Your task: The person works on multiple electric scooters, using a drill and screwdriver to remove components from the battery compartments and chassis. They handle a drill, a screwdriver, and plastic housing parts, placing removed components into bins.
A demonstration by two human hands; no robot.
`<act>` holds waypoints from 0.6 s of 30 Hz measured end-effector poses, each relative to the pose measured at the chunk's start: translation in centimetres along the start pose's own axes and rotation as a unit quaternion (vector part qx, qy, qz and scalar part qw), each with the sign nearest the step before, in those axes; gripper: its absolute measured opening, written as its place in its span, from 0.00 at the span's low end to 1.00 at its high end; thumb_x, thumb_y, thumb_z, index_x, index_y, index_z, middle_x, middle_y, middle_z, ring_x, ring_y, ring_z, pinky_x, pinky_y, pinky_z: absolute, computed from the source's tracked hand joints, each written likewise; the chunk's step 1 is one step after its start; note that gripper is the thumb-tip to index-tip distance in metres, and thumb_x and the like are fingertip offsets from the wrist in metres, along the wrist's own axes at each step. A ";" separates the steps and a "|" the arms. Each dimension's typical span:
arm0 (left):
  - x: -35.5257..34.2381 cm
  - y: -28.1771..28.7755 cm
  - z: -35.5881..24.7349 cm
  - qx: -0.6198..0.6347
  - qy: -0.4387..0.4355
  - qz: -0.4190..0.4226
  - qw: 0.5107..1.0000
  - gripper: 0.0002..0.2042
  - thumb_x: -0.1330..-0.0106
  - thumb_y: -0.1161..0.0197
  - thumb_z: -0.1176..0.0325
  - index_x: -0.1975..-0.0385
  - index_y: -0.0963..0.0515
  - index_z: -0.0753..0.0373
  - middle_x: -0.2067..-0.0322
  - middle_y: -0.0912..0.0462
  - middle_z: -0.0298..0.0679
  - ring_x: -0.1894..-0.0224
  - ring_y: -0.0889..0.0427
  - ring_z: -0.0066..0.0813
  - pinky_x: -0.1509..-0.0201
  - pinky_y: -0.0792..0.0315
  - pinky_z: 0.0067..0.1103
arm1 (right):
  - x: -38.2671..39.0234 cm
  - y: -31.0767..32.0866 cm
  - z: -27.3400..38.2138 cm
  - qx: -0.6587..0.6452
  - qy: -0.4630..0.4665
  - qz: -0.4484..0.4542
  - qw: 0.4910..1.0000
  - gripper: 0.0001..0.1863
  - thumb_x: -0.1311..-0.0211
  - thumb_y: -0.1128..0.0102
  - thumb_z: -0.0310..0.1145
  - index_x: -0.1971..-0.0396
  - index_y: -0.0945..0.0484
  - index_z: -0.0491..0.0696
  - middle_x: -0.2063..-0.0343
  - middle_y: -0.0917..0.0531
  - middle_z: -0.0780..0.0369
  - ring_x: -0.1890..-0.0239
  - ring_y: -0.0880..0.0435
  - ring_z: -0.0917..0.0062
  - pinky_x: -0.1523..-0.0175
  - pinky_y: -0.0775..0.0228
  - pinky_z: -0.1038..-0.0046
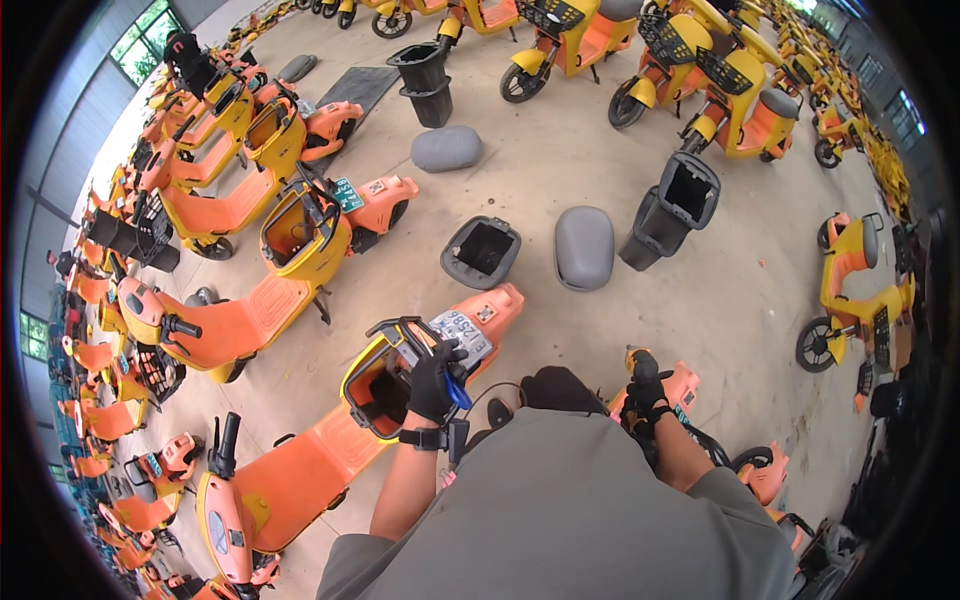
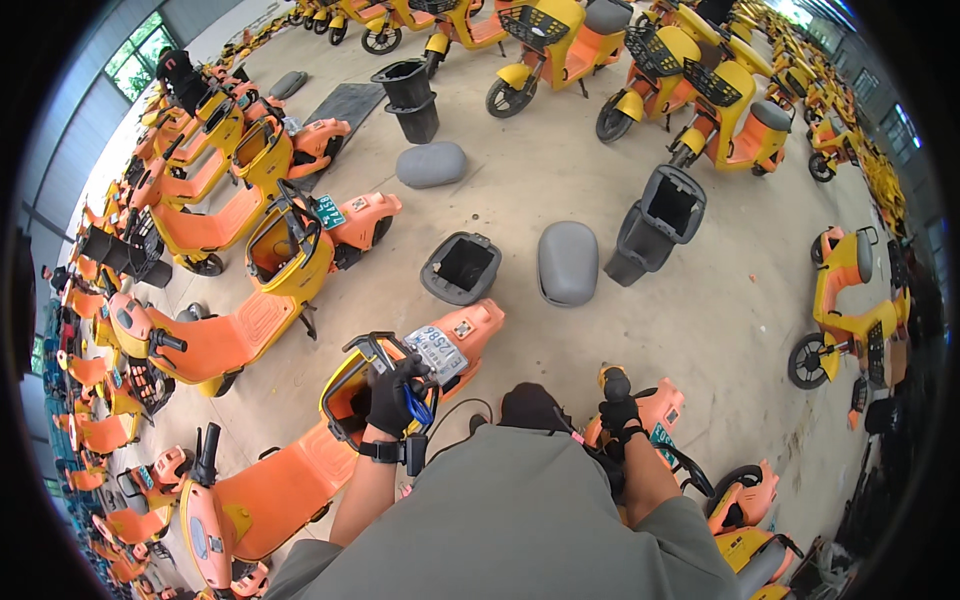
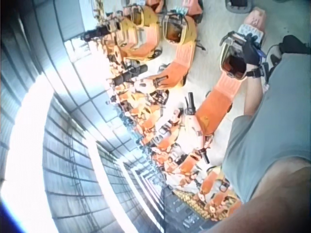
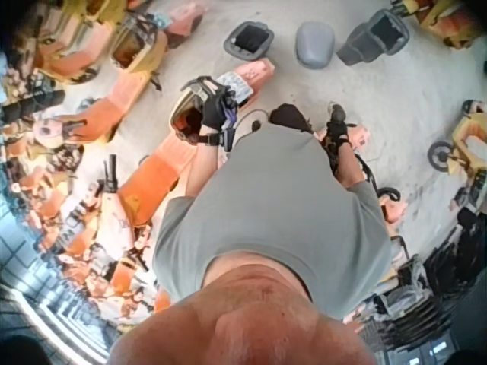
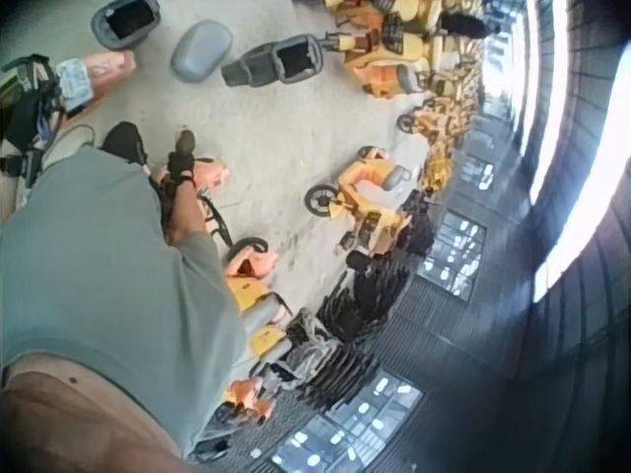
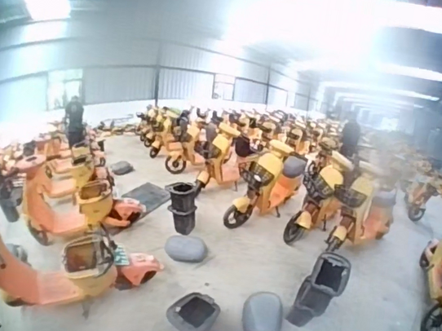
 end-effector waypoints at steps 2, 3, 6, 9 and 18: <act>0.5 -0.5 -0.4 -0.152 -0.067 0.031 0.986 0.16 0.46 0.44 0.77 0.56 0.29 0.66 0.67 0.21 0.41 0.70 0.22 0.30 0.65 0.26 0.22 | 0.7 1.3 1.7 0.087 0.070 -0.038 0.993 0.09 0.55 0.44 0.28 0.87 0.33 0.45 0.92 0.30 0.63 0.90 0.29 0.73 0.85 0.38 0.70; 0.2 -1.1 -0.5 -0.195 -0.088 0.032 0.976 0.17 0.48 0.42 0.77 0.56 0.29 0.65 0.68 0.21 0.43 0.71 0.22 0.32 0.66 0.27 0.22 | -1.6 2.4 -0.3 0.082 0.057 -0.036 0.994 0.08 0.55 0.43 0.27 0.86 0.33 0.45 0.91 0.30 0.63 0.90 0.29 0.73 0.84 0.38 0.70; -0.3 -3.9 -2.7 -0.323 -0.194 0.060 0.924 0.15 0.44 0.42 0.72 0.56 0.29 0.66 0.69 0.21 0.42 0.75 0.23 0.30 0.69 0.28 0.21 | -4.5 4.5 -2.0 0.135 0.057 -0.011 0.989 0.08 0.55 0.43 0.27 0.85 0.32 0.46 0.90 0.29 0.63 0.89 0.28 0.74 0.83 0.37 0.70; -2.3 -4.5 -0.7 -0.037 0.052 -0.020 0.998 0.10 0.37 0.47 0.64 0.61 0.28 0.63 0.73 0.22 0.37 0.78 0.27 0.21 0.75 0.31 0.16 | -6.2 4.8 0.6 0.171 0.033 0.002 0.985 0.08 0.54 0.42 0.29 0.84 0.31 0.46 0.89 0.28 0.63 0.88 0.27 0.74 0.83 0.36 0.70; -12.1 -6.1 5.9 -0.138 0.084 -0.119 0.980 0.11 0.40 0.48 0.63 0.67 0.28 0.66 0.76 0.21 0.43 0.82 0.26 0.26 0.79 0.32 0.21 | -13.5 9.8 8.6 0.122 0.089 0.064 0.986 0.05 0.49 0.45 0.28 0.80 0.30 0.49 0.87 0.29 0.66 0.87 0.28 0.74 0.81 0.35 0.70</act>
Point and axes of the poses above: each hand's wrist, its own x-axis away from the middle knuckle, its own y-axis out of the back of the hand, z = x × y, the point moved 7 cm from there along -x, towards the middle knuckle
